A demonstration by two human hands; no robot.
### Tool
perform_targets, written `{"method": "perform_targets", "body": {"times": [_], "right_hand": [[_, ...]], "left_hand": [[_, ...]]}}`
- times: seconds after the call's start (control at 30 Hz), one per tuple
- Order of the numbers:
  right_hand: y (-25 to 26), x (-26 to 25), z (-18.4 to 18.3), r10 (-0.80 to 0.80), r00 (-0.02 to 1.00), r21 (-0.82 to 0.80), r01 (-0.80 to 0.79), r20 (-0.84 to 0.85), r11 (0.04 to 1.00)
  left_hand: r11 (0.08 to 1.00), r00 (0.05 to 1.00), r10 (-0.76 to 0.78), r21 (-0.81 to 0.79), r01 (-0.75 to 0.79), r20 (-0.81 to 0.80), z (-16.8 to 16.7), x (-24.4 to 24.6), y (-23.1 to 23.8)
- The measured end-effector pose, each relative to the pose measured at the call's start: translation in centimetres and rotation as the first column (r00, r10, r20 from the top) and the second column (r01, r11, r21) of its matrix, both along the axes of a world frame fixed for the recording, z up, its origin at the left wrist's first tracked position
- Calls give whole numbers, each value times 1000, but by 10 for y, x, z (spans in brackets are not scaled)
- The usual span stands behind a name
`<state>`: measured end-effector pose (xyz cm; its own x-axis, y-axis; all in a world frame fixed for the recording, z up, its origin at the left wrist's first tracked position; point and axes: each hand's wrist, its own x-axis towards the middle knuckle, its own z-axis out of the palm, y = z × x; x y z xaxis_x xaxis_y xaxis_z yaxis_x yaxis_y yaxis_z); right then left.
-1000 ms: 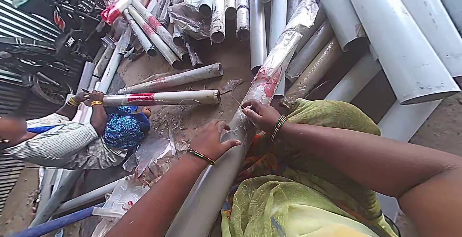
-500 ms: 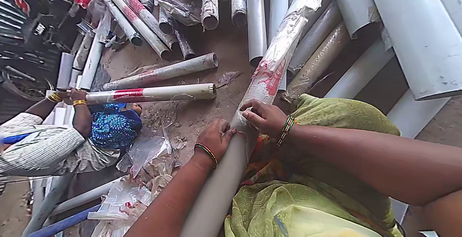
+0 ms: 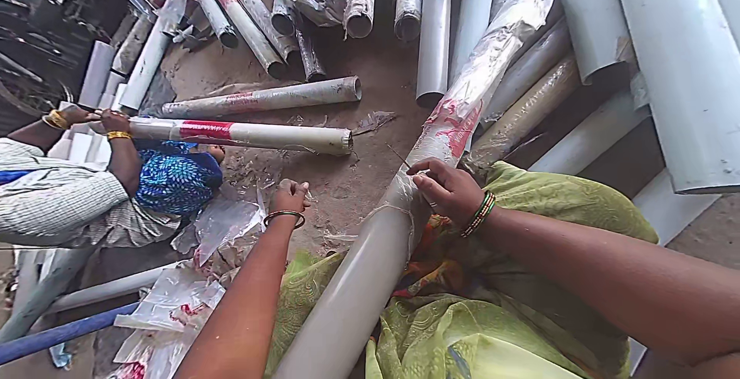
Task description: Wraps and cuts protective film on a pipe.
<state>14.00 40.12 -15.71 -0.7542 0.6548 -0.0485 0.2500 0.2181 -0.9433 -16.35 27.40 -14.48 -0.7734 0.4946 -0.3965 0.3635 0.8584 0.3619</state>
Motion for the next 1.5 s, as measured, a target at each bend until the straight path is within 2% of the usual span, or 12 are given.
{"method": "perform_targets", "body": {"times": [0.07, 0.23, 0.33, 0.47, 0.57, 0.77, 0.97, 1.07, 1.13, 1.23, 1.37, 1.5], "right_hand": [[0, -1, -1, -6, 1000, 8, 6, -5, 1000], [0, -3, 1, -18, 1000, -40, 18, -8, 999], [0, -4, -4, -27, 999, -36, 26, -42, 999], [1, -3, 0, -34, 999, -59, 35, 19, 998], [3, -4, 2, -38, 998, 35, 36, 55, 999], [-2, -8, -7, -101, 993, 79, 106, -66, 991], [-2, -7, -13, -115, 989, 81, 122, -90, 989], [-2, -7, -14, -116, 989, 34, 119, -91, 992], [-3, -7, -13, -120, 988, 11, 122, -98, 992], [-5, -7, -7, -125, 989, 14, 127, -81, 992], [-3, -5, -6, -120, 992, 55, 121, -29, 991], [-2, -7, -2, -101, 995, 58, 100, 3, 993]], "left_hand": [[989, 991, 78, 114, -90, 107, 5, -8, -4], [931, 947, -182, 357, 78, 265, 11, 24, 4], [894, 877, -258, 445, 57, 406, 19, 46, 8], [875, 808, -235, 479, -65, 540, 38, 63, 12], [861, 785, -231, 497, -110, 574, 49, 69, 14], [795, 756, -300, 590, -137, 581, 54, 77, 10], [854, 737, -300, 515, -76, 606, 48, 81, 8], [892, 715, -420, 399, 212, 558, 39, 82, 9], [857, 681, -515, 290, 427, 520, 43, 86, 8], [790, 648, -579, 144, 596, 496, 46, 88, 6], [740, 608, -602, 75, 669, 517, 35, 81, 4], [773, 607, -581, 136, 619, 543, 39, 87, 3]]}}
